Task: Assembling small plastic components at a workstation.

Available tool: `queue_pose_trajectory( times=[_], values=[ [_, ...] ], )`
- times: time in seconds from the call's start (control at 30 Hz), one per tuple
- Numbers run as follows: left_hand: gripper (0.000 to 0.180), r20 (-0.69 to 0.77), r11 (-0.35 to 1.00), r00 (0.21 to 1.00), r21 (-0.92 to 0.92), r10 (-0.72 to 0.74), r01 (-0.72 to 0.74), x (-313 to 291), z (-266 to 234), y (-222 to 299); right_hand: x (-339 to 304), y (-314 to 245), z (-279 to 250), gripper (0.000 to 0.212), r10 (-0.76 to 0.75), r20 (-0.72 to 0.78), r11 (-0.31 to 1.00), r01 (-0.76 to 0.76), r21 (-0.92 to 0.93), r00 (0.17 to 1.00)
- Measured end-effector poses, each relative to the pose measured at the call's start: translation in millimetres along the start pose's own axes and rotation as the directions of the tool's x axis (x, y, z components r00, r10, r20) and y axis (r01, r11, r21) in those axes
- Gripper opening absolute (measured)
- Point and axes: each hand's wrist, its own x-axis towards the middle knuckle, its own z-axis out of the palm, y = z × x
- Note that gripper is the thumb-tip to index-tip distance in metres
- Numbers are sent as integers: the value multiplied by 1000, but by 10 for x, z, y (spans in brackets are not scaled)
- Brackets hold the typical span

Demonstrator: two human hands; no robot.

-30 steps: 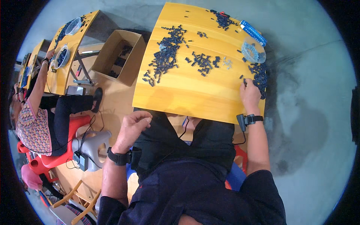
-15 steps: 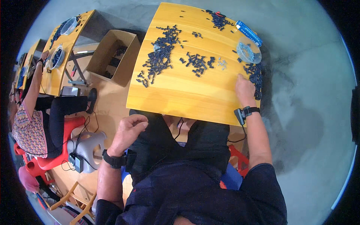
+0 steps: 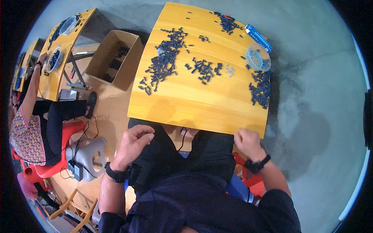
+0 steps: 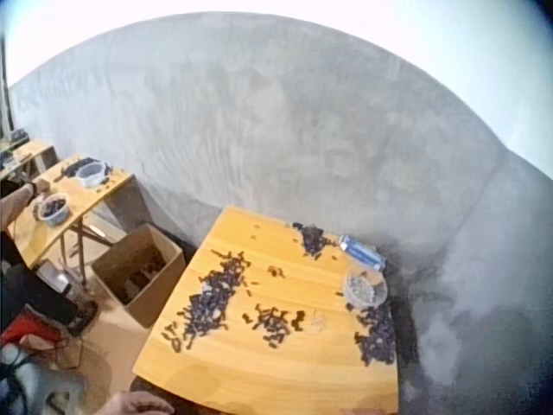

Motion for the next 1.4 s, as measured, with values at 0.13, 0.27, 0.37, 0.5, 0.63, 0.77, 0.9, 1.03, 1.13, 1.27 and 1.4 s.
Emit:
queue_pose_trajectory(
  times=[0.13,0.27,0.37,0.5,0.63,0.77,0.9,1.03,1.13,1.27,1.4],
  values=[
    [16,-15,997,999,-61,-51,50,-17,24,40,-683,-119,-70,16,122,188,992,-127,19,975],
    [17,-14,997,999,-57,-44,44,-36,50,80,-1055,-104,-244,32,526,553,836,-513,-196,646],
    [16,-14,997,1000,-71,-27,26,-17,18,53,-1317,14,-264,51,471,832,814,-507,-283,292],
    [16,-56,998,998,-59,-29,25,-37,-20,51,-1224,-55,-324,58,176,977,624,-755,-203,-117],
    [16,-35,998,999,-63,-22,20,-43,-45,-9,-925,-317,-471,63,133,957,634,-720,-281,-256],
    [16,-47,999,999,-31,-19,17,-36,-29,-43,-938,-474,-614,76,148,954,648,-703,-292,-260],
    [16,-48,999,998,-39,-29,27,-65,-42,12,-1243,-576,-704,81,114,993,677,-734,-52,35],
    [17,-41,999,998,-35,-40,39,-50,-77,66,-1350,-564,-675,81,65,968,737,-666,116,240],
    [17,-69,997,997,-74,-38,32,-77,-47,37,-1172,-609,-666,86,217,976,776,-605,-177,-7],
    [18,-98,996,995,-90,-2,-7,-71,-32,-54,-1113,-619,-593,97,238,969,929,-275,-247,-65],
    [18,-101,999,995,-34,-10,7,-68,-56,10,-1015,-814,-587,90,263,963,962,99,-256,-63]
  ],
)
